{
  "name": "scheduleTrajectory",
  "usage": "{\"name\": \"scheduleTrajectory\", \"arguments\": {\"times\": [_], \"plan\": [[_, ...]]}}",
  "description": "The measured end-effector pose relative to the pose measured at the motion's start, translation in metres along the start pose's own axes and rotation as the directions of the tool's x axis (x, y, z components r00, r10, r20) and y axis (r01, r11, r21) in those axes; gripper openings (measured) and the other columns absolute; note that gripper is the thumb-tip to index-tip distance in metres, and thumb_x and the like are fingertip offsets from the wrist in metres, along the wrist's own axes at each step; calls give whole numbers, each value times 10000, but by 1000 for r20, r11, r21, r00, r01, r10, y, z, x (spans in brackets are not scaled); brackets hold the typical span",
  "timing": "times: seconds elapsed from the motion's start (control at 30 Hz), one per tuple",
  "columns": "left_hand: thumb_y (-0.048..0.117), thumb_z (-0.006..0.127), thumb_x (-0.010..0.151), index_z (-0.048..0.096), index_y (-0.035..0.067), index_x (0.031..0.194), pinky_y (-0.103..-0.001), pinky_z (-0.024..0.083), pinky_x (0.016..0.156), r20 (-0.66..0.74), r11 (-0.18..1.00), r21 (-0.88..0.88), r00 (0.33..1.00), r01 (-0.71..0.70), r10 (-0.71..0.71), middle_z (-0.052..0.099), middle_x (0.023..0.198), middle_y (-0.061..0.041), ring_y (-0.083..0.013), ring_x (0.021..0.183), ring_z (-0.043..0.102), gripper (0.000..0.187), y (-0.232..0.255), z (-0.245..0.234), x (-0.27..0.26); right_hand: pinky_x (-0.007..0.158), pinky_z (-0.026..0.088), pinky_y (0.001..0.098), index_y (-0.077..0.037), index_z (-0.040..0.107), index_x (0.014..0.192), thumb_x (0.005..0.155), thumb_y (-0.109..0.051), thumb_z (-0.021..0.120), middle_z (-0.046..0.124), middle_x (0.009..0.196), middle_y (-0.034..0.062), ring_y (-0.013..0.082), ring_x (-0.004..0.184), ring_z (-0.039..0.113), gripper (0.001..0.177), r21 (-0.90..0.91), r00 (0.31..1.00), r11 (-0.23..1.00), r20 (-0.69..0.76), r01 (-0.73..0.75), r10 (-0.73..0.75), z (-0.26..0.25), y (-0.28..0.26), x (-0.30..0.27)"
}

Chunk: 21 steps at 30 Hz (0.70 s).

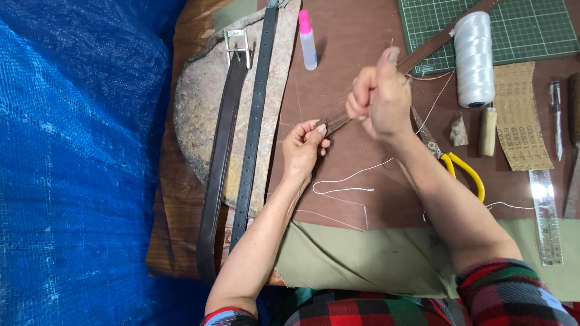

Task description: Hand-sewing a leather strap using a needle and thread, including edge burnishing with a wooden block.

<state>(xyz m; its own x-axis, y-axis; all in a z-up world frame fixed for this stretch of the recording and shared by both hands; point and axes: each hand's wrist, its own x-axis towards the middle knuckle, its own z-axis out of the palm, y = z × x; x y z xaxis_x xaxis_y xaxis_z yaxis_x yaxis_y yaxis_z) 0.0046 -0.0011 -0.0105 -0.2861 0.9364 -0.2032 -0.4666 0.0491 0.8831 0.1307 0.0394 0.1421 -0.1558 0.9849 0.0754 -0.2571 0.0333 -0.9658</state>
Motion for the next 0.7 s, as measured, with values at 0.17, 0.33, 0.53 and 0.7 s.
{"name": "scheduleTrajectory", "arguments": {"times": [0.17, 0.33, 0.53, 0.7], "plan": [[37, 723, 929, 697, -29, 1082, -154, 516, 378, -52, 1000, -10, 999, -3, 3, 723, 722, -137, -125, 510, 680, 169, -2, 2, 4, 364, 365, 229, -99, 562, 505, 1125, -307, 386, 516, 403, 35, 144, 350, 453, 678, -295, 922, 881, 239, 369, -306, -1, 44, -11], [32, 730, 924, 703, -33, 1090, -164, 533, 401, -80, 999, -36, 997, 11, -14, 734, 769, -140, -136, 562, 711, 180, -4, 2, 6, 368, 308, 228, -64, 494, 582, 1137, -421, 344, 379, 486, 46, 155, 395, 381, 676, -66, 929, 939, 187, 336, -320, -10, 55, 11], [45, 727, 923, 708, -32, 1090, -166, 516, 396, -110, 998, -44, 993, 36, -40, 711, 728, -126, -129, 519, 681, 185, -7, 1, 6, 497, 428, 227, -102, 544, 564, 1147, -439, 143, 500, 459, 41, 156, 433, 477, 783, -365, 952, 880, 151, 304, -267, 0, 20, 7], [24, 715, 920, 707, -41, 1102, -166, 515, 412, -134, 997, -61, 989, 51, -59, 703, 719, -116, -121, 522, 680, 193, -5, 2, 4, 493, 490, 282, -136, 616, 585, 1108, -365, 502, 564, 471, 26, 229, 448, 582, 582, -459, 883, 754, 269, 469, -385, -16, 73, 15]]}}
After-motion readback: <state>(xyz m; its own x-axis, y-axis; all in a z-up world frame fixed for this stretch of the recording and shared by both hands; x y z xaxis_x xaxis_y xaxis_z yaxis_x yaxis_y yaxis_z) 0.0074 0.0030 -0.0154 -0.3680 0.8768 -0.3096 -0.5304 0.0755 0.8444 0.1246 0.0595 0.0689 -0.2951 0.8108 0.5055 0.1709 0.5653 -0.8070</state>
